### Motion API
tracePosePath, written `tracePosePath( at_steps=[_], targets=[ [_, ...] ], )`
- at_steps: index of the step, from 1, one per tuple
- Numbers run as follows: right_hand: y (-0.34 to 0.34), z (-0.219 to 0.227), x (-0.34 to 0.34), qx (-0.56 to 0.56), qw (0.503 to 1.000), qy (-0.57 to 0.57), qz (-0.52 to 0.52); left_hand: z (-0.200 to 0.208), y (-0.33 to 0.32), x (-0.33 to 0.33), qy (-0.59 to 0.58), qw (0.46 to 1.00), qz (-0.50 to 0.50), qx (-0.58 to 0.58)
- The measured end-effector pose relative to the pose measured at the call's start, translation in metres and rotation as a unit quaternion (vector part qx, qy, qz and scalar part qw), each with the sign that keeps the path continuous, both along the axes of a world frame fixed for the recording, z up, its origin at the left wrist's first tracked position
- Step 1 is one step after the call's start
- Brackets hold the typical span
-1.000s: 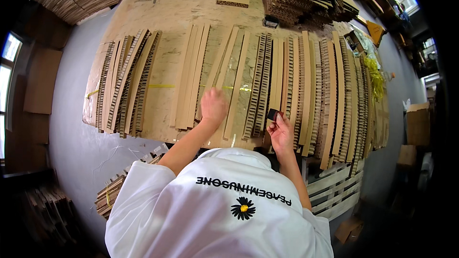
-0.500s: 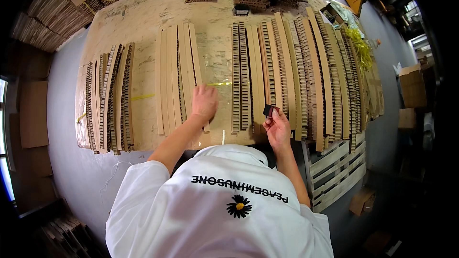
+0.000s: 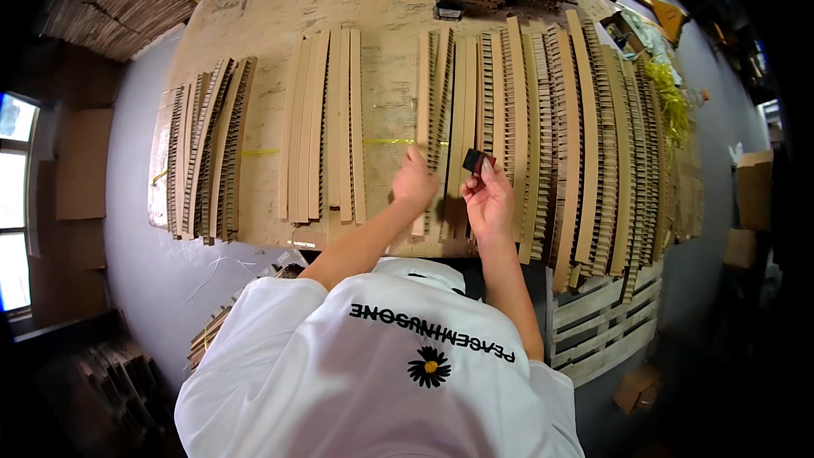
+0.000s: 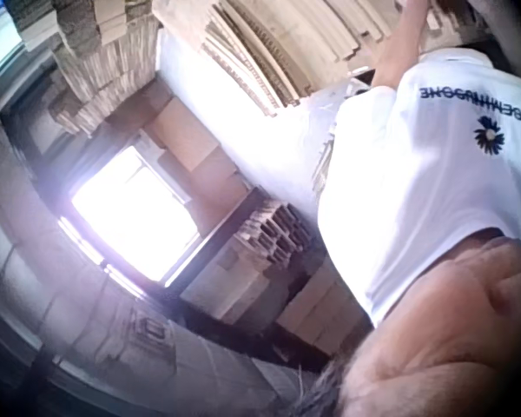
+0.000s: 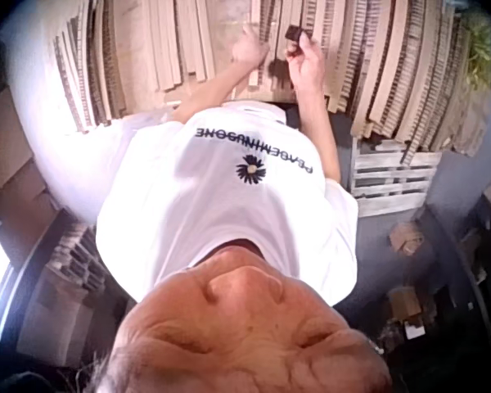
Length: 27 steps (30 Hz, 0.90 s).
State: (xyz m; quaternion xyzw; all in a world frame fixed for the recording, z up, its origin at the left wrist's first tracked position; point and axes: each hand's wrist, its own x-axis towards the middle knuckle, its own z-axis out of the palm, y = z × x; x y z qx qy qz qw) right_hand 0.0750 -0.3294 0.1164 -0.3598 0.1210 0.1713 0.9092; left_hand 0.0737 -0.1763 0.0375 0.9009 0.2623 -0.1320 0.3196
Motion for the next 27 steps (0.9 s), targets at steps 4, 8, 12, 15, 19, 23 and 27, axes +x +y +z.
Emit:
tracePosePath(
  at_steps=[4,8,12,15,19,23,27],
  targets=[
    [0.007,-0.001,0.014,0.024,0.999,0.003,0.028,0.019,0.060,-0.023,0.036,0.989,-0.024,0.138],
    [0.014,-0.018,0.019,0.046,0.997,0.035,0.060,0.020,0.077,-0.033,-0.006,0.978,0.000,0.209],
    [0.011,-0.029,0.014,0.031,0.997,0.055,0.045,0.024,0.067,-0.035,-0.110,0.965,-0.048,0.233],
    [0.010,-0.027,0.019,0.009,0.998,0.046,0.032,0.022,0.041,-0.024,-0.157,0.956,-0.119,0.218],
    [0.008,-0.024,0.021,-0.027,0.998,0.042,0.035,-0.003,0.033,-0.012,-0.083,0.963,-0.125,0.225],
    [-0.001,-0.026,0.018,-0.061,0.996,0.054,0.045,-0.001,0.044,-0.013,-0.170,0.948,-0.141,0.228],
    [0.002,-0.029,0.021,-0.060,0.996,0.054,0.044,0.014,0.054,-0.001,-0.284,0.907,-0.120,0.286]
  ],
)
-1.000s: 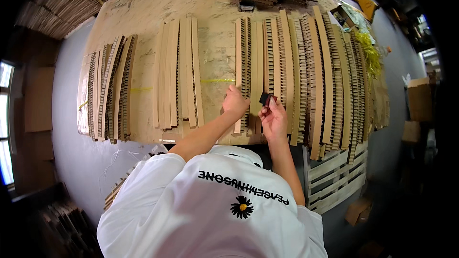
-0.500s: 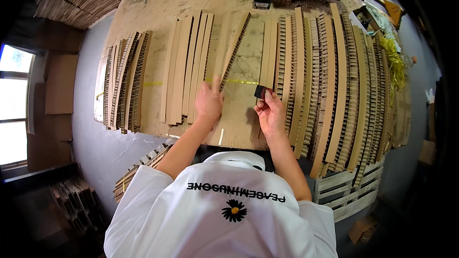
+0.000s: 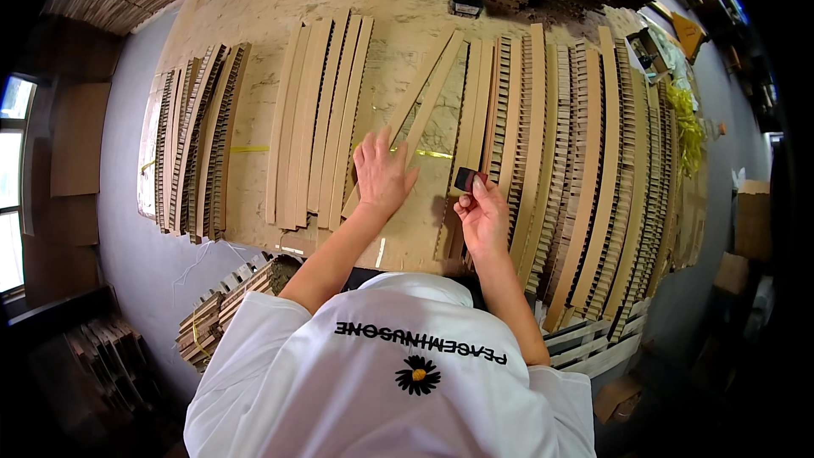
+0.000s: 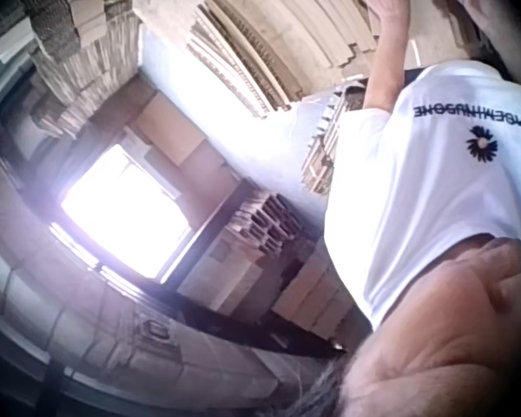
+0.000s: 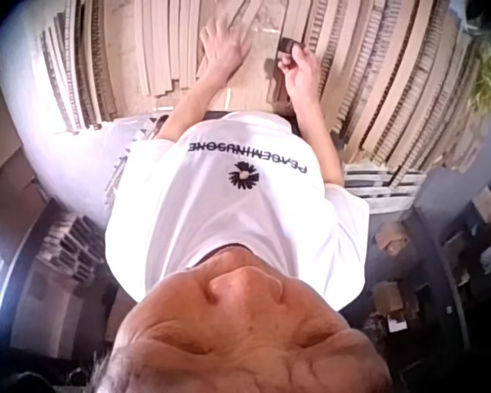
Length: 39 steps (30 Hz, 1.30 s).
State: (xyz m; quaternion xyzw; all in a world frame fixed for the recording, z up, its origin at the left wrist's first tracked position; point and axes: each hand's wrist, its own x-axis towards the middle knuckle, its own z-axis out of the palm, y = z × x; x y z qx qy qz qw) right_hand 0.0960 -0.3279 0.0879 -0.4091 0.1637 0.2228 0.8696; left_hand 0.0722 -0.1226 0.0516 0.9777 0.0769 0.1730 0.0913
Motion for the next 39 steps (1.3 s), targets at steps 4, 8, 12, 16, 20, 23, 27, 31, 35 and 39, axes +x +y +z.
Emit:
tracePosePath(
  at_steps=[4,8,12,16,20,23,27,31,35,39],
  targets=[
    [0.004,0.003,-0.002,0.013,1.000,0.003,0.015,-0.030,0.012,0.005,0.015,0.995,0.029,-0.092],
    [-0.003,0.002,-0.005,0.017,1.000,0.005,0.010,-0.035,0.009,-0.013,0.006,0.986,0.144,-0.084],
    [-0.016,0.010,-0.009,0.005,1.000,0.001,-0.018,-0.023,0.011,-0.013,-0.043,0.990,0.130,0.020],
    [-0.019,0.012,-0.009,-0.017,0.998,-0.035,-0.042,-0.018,-0.058,0.009,0.077,0.984,-0.016,-0.161],
    [-0.022,0.017,-0.006,-0.020,0.998,-0.036,-0.056,-0.010,-0.117,0.026,0.253,0.943,0.013,-0.216],
    [-0.023,0.018,-0.008,-0.020,0.998,-0.029,-0.060,-0.012,-0.112,0.025,0.255,0.945,0.013,-0.206],
    [-0.022,0.016,-0.008,-0.015,0.997,-0.026,-0.064,-0.004,-0.097,0.028,0.253,0.957,0.051,-0.133],
    [-0.023,0.012,-0.010,-0.023,0.998,-0.021,-0.056,-0.006,-0.036,0.011,0.211,0.970,0.085,-0.083],
    [-0.009,0.012,-0.011,-0.025,0.998,0.016,-0.063,-0.007,-0.011,-0.001,0.171,0.980,0.083,-0.063],
    [0.025,0.010,-0.002,-0.018,1.000,0.007,-0.023,-0.012,-0.007,-0.011,0.078,0.996,0.034,-0.040]
  ],
)
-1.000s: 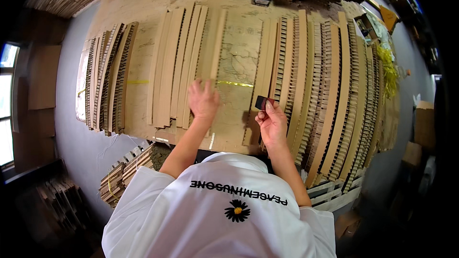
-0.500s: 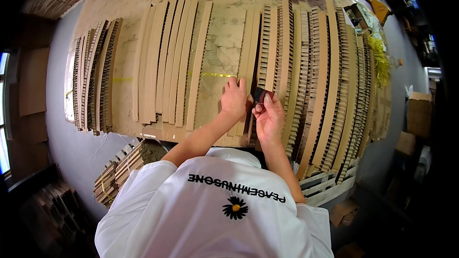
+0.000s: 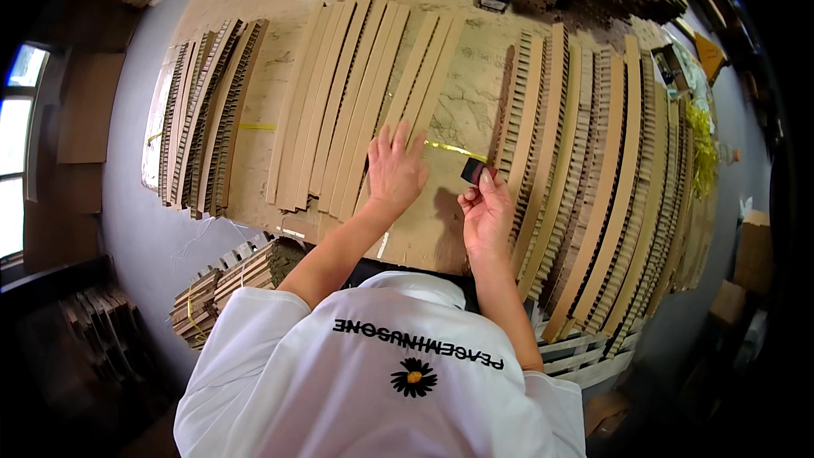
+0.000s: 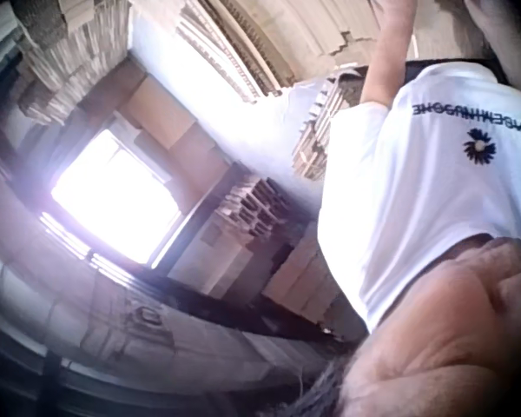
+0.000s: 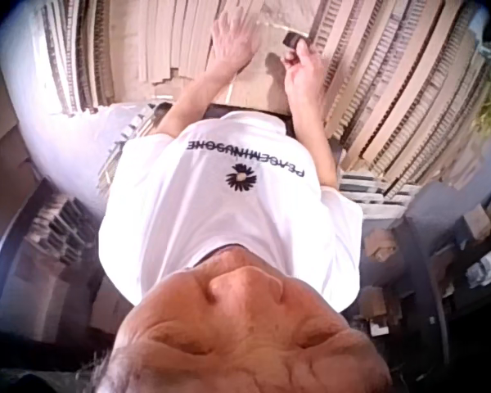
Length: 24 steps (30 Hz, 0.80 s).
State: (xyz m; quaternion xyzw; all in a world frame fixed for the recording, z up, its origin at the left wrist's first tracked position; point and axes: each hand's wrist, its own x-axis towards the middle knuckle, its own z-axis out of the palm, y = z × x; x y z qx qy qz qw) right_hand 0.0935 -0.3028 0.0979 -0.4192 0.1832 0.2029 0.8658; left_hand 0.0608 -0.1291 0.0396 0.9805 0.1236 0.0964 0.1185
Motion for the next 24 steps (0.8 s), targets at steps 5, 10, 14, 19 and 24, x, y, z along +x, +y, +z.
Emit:
tracePosePath(
  at_steps=[5,10,14,19,24],
  targets=[
    [0.055,-0.039,0.068,0.023,0.997,-0.075,-0.010,-0.018,0.012,0.004,0.021,1.000,0.007,0.011],
    [0.089,-0.066,0.125,-0.027,0.997,-0.068,-0.012,-0.013,0.103,0.023,-0.146,0.979,0.143,-0.013],
    [0.139,-0.060,0.112,-0.041,0.997,-0.051,0.033,-0.021,0.238,0.039,0.041,0.924,0.379,-0.027],
    [0.187,-0.069,0.066,-0.098,0.985,-0.131,0.054,-0.040,0.245,0.026,0.022,0.938,0.331,-0.105],
    [0.191,-0.072,0.026,-0.095,0.977,-0.104,0.162,-0.037,0.258,-0.006,-0.012,0.940,0.328,-0.092]
  ],
)
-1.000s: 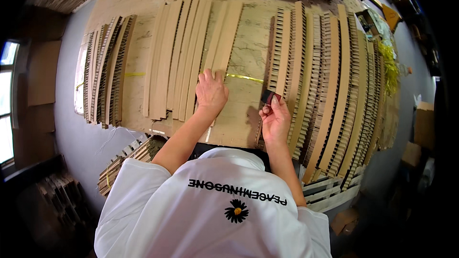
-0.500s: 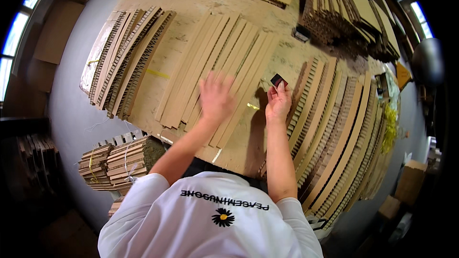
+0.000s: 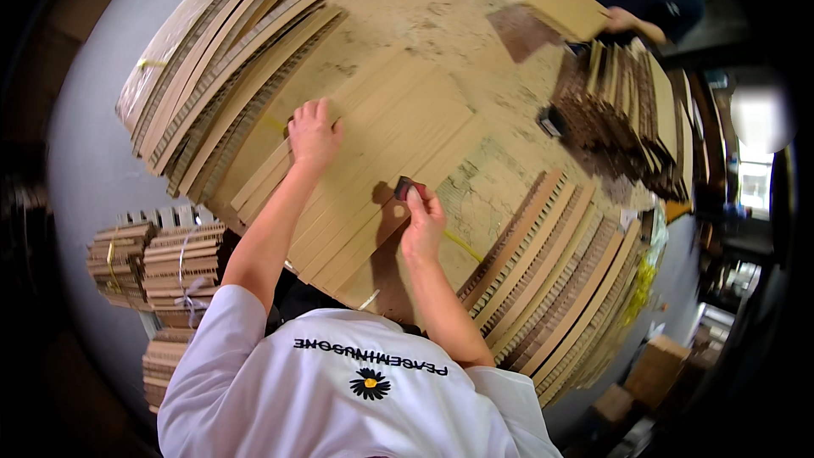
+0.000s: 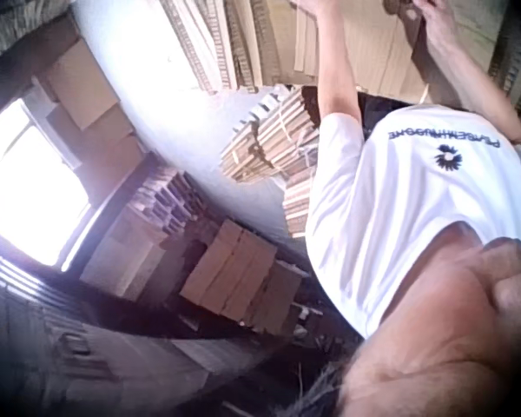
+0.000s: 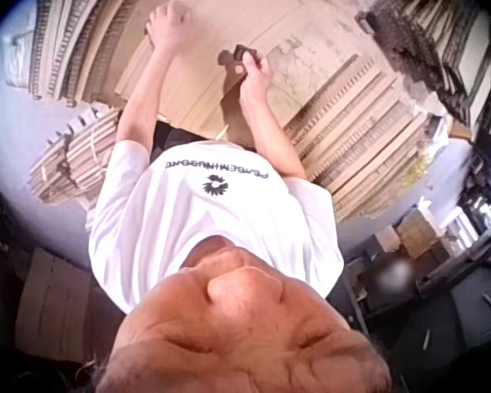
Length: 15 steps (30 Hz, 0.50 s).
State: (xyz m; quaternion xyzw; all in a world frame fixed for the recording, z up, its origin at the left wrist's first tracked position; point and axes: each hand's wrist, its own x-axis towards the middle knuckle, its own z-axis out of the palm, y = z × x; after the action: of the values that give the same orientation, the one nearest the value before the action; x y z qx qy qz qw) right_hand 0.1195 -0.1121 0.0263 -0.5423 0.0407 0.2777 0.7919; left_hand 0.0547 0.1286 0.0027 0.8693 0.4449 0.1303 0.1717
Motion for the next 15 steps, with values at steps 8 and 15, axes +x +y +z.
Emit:
tracePosePath(
  at_steps=[8,15],
  targets=[
    [-0.007,0.062,0.096,-0.141,0.971,-0.131,0.139,0.001,-0.049,-0.028,-0.060,0.978,0.173,0.096],
    [0.150,0.059,0.143,-0.093,0.810,-0.377,0.439,-0.006,-0.060,-0.028,-0.056,0.981,0.179,0.042]
  ],
)
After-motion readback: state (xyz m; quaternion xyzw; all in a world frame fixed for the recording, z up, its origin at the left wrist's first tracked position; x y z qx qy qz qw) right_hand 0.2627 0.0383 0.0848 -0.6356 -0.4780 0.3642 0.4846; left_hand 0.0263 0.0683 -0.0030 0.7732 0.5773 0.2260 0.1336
